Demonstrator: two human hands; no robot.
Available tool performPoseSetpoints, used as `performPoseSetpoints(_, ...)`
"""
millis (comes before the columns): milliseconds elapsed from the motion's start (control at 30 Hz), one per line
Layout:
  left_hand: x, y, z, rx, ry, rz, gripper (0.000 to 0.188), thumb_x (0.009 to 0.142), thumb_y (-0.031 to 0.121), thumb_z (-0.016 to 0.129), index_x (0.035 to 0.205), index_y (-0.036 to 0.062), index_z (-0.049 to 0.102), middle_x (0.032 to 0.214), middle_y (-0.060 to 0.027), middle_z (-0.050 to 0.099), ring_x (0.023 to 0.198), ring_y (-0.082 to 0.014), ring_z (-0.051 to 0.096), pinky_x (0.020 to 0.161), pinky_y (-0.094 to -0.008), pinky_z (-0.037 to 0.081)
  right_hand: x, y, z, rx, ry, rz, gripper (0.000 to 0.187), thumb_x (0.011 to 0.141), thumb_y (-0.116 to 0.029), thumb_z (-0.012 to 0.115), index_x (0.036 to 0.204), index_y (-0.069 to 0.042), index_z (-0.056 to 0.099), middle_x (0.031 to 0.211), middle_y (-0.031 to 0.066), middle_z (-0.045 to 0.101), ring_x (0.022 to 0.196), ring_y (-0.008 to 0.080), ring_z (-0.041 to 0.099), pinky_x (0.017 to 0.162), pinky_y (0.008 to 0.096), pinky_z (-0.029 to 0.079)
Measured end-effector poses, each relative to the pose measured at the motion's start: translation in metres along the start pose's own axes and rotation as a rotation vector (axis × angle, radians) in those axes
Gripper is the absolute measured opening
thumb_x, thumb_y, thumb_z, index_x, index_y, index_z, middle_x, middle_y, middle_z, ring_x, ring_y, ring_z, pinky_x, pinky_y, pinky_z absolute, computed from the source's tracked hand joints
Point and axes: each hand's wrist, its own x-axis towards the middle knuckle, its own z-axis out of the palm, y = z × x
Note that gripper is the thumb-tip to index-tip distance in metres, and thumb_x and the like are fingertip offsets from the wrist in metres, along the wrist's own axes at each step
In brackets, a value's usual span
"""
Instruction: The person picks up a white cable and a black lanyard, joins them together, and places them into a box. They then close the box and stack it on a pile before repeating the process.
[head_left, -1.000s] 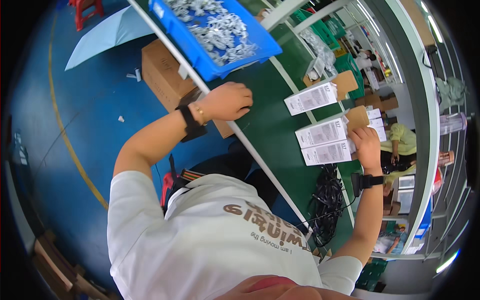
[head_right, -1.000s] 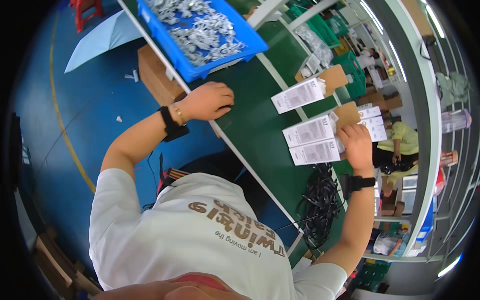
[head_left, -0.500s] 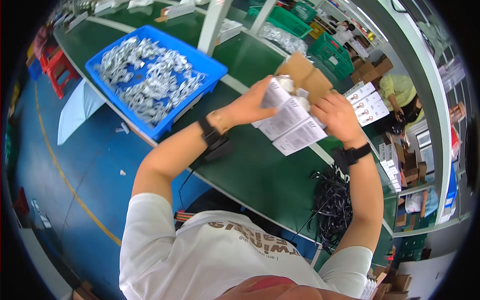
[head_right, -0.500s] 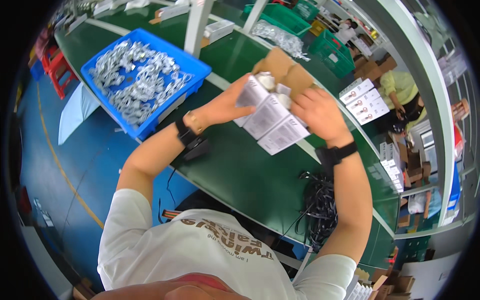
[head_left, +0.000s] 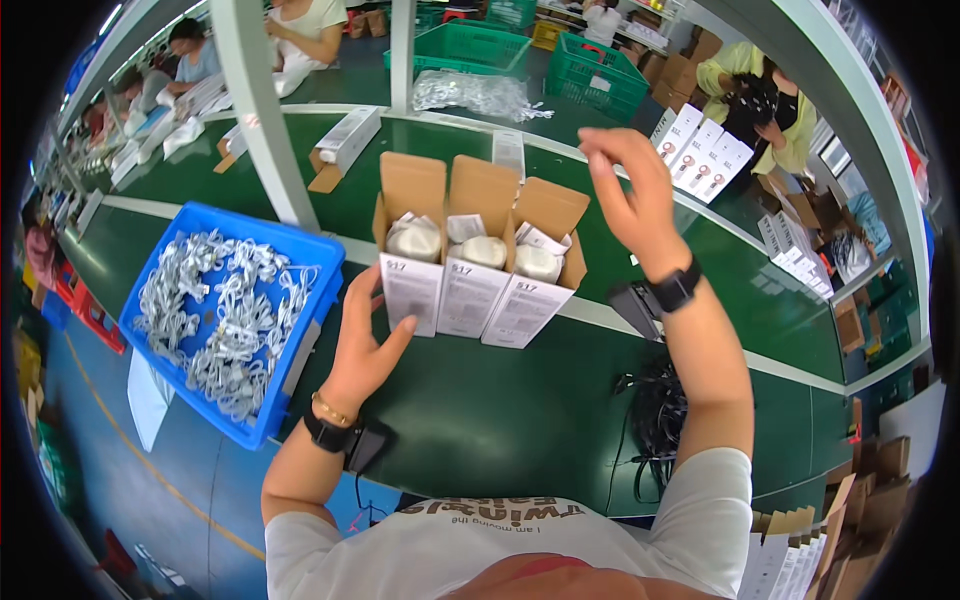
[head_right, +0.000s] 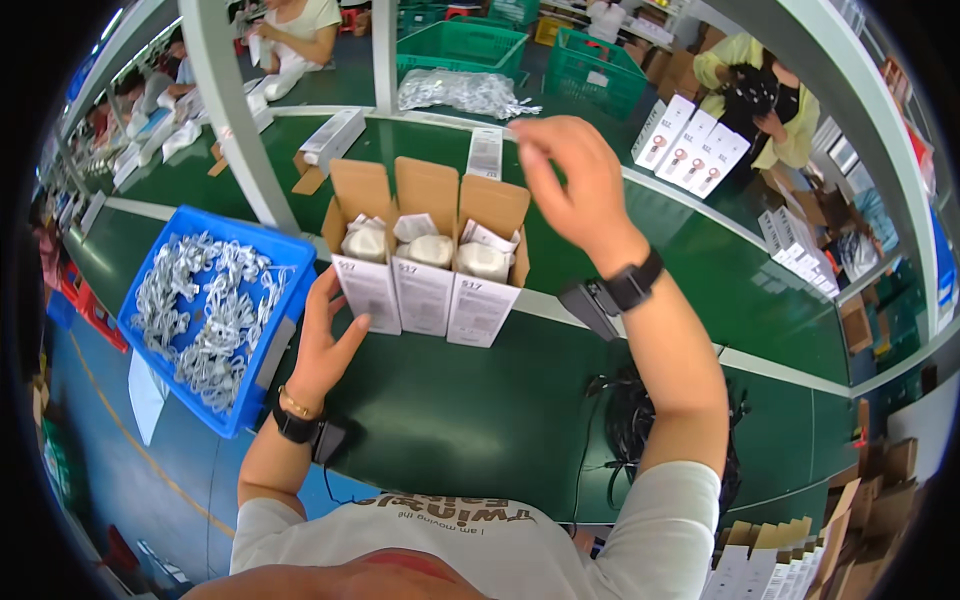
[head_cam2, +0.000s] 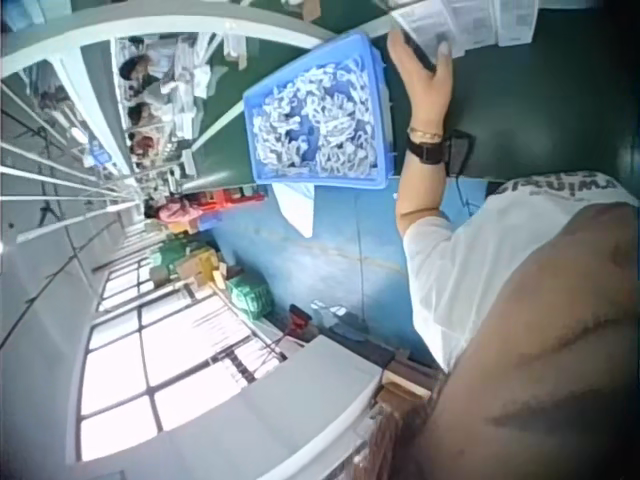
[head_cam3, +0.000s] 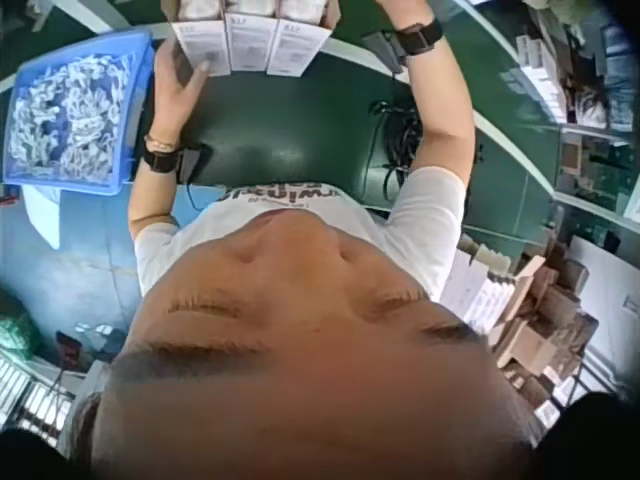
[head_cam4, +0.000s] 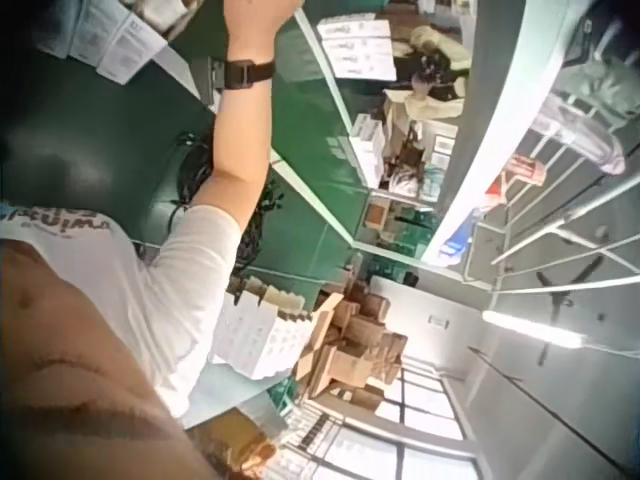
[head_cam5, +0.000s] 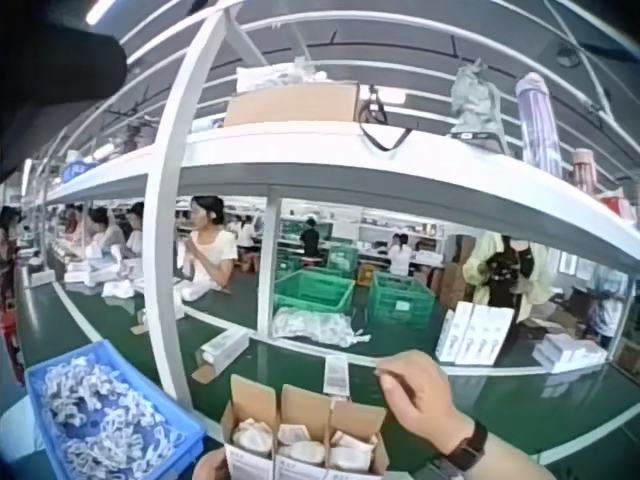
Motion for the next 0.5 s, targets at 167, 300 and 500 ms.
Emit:
performPoseSetpoints(167,0.0,-0.003,0.001,0.027,0.035,0.036,0.068,0.078,0.003,0.066,0.137,0.0001,0.031,0.135,-0.017,0.036,0.123,-0.03,0.041,0.1,-0.0412,0.039,-0.115,0.159,0.115,-0.056,-0.282,0.599,0.048,0.082,-0.032,0.062,0.117,0.0,0.054,0.103,0.0212,0.061,0.094,0.0368,0.059,0.081,0.0448,0.047)
performPoseSetpoints(300,0.001,-0.008,0.0,0.034,0.044,0.007,0.067,0.078,0.001,0.065,0.136,0.0005,0.033,0.133,-0.0162,0.037,0.122,-0.0291,0.042,0.099,-0.0408,0.04,-0.16,0.188,0.176,-0.148,-0.23,0.884,0.04,0.079,-0.031,0.06,0.108,-0.003,0.059,0.101,0.0223,0.062,0.095,0.0384,0.059,0.083,0.0453,0.048)
performPoseSetpoints(500,-0.003,-0.011,0.001,-0.061,0.048,-0.003,0.06,0.079,-0.002,0.062,0.133,0.001,0.036,0.13,-0.0148,0.039,0.119,-0.0265,0.045,0.098,-0.0392,0.041,-0.137,0.185,0.171,-0.121,-0.262,0.912,0.022,0.079,-0.024,0.058,0.089,-0.006,0.063,0.09,0.0192,0.063,0.088,0.0368,0.06,0.077,0.0446,0.048)
